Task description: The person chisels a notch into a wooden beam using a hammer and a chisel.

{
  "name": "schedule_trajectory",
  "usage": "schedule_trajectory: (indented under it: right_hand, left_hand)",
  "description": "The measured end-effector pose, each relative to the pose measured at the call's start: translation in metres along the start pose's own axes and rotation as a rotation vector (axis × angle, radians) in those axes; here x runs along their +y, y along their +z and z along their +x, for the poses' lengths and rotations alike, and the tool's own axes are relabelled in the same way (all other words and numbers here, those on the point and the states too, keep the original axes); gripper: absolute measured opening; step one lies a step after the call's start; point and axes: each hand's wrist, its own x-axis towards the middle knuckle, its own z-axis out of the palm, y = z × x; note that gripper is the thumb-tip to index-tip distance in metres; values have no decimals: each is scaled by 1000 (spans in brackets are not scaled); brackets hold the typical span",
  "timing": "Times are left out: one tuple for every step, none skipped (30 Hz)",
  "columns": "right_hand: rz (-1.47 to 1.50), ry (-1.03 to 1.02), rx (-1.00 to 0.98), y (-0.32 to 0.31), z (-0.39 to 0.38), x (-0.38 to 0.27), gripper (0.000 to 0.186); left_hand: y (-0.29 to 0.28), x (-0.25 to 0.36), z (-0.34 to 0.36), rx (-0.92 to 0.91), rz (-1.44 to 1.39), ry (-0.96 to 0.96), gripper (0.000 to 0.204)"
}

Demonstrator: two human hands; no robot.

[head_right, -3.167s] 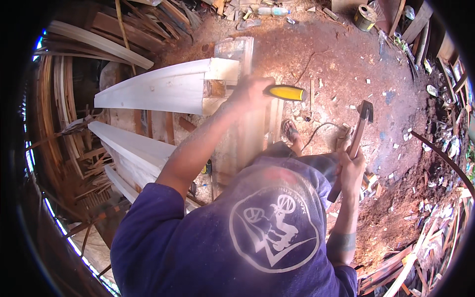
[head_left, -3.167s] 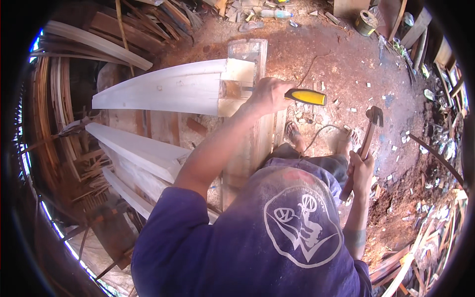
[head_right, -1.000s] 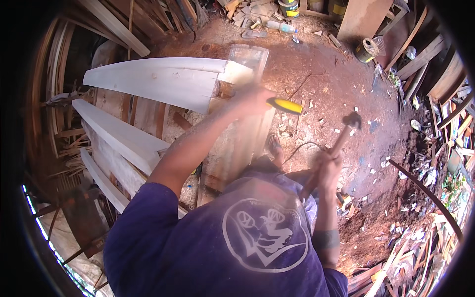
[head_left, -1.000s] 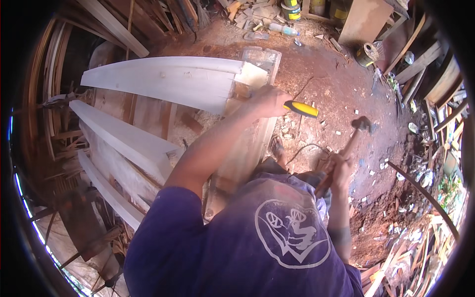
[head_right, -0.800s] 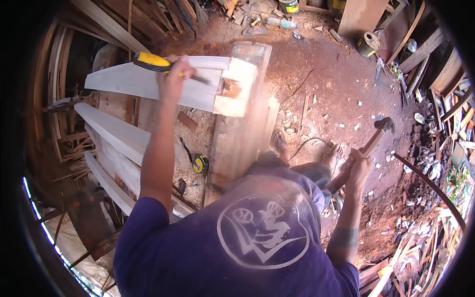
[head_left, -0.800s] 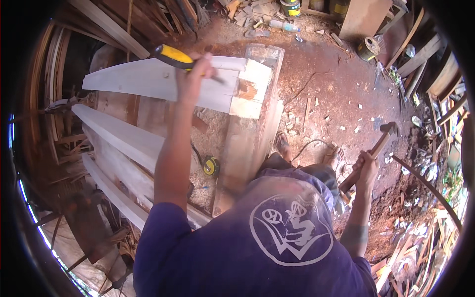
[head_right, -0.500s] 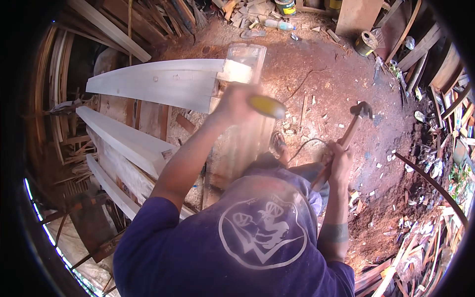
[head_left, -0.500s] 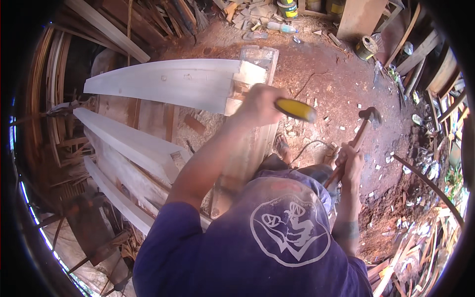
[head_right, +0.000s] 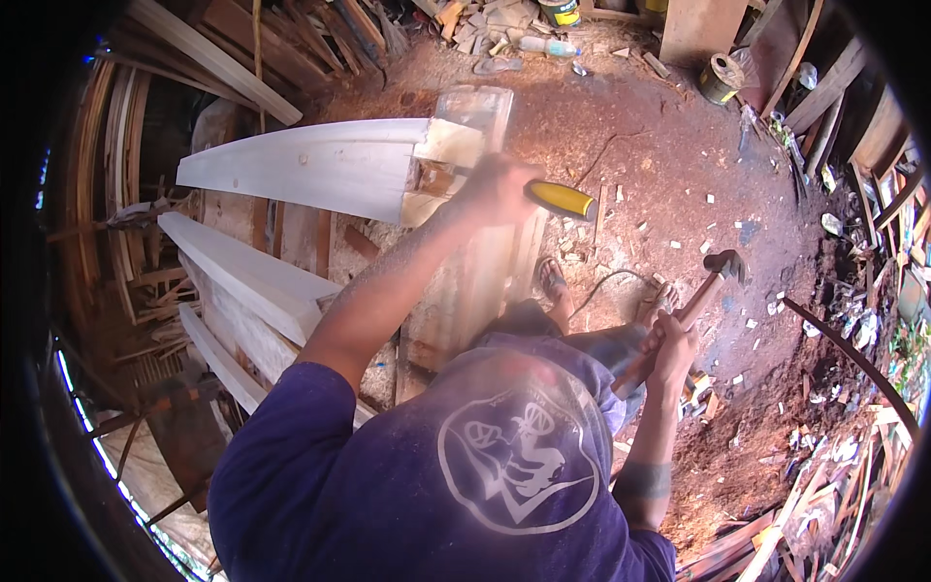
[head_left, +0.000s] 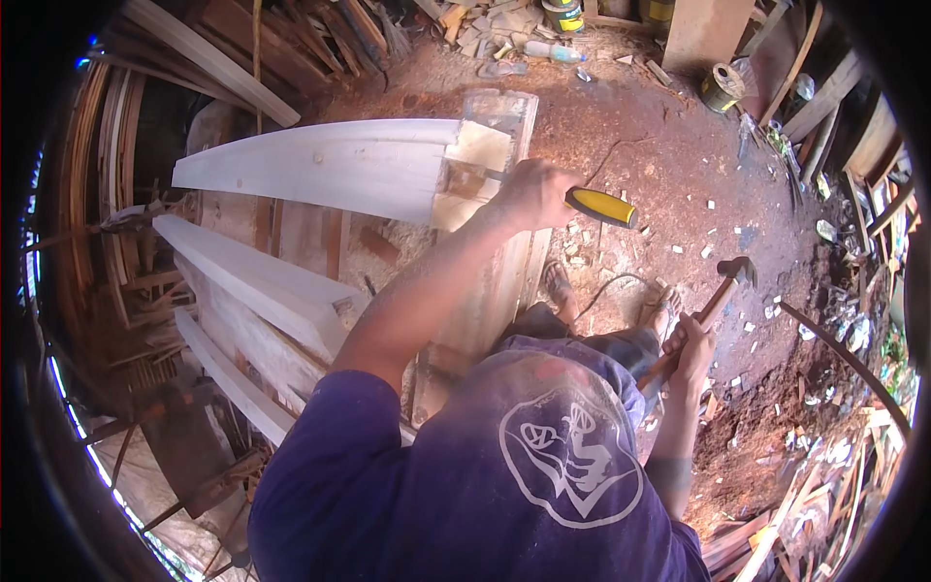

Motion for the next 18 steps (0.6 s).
schedule_trajectory:
  right_hand:
    - [-14,-7,3,-3,1,0,15]
    - [-29,-14,6,-6,2,0,15]
    - [-28,-16,7,-11,3,-3,15]
    - [-74,-49,11,-14,3,-9,15]
    - [-121,-81,16,-15,2,-15,14]
    - [-103,-152,34,-16,0,-24,16]
    - [-89,-201,117,-15,-4,-35,17]
    - [-78,-249,192,-12,-7,-47,18]
    - [43,-354,224,2,-17,-69,18]
    - [163,-457,254,20,-25,-83,18]
    - [197,-511,268,27,-23,-85,18]
    - [174,-621,206,43,-29,-81,21]
    - [106,-622,142,57,-30,-66,18]
    - [-31,-532,23,77,-38,-54,18]
    - [-243,-507,-68,90,-41,-47,14]
    - [-463,-505,-165,102,-45,-39,10]
    - [-671,-521,-265,115,-49,-31,6]
    - [-669,-517,-260,108,-46,-33,6]
  left_hand:
    - [0,1,1,0,1,2,23]
    - [1,1,1,34,15,3,22]
    - [1,2,2,67,28,4,21]
    - [0,2,2,69,30,1,21]
    - [-1,2,2,105,11,-10,19]
    - [-2,2,2,141,-7,-22,18]
    - [-4,4,5,138,-7,-20,18]
    - [-9,5,6,164,-36,-51,17]
    - [-10,5,8,188,-70,-78,16]
    - [-10,3,7,186,-69,-81,16]
    - [-9,2,7,219,-68,-79,15]
    - [-9,1,8,252,-66,-77,14]
    - [-11,4,9,255,-67,-74,14]
    - [-10,7,11,232,-60,-74,13]
    - [-11,9,12,209,-49,-77,13]
    - [-12,10,13,207,-47,-72,13]
    - [-10,8,11,198,-40,-84,13]
    - [-7,7,12,189,-33,-95,13]
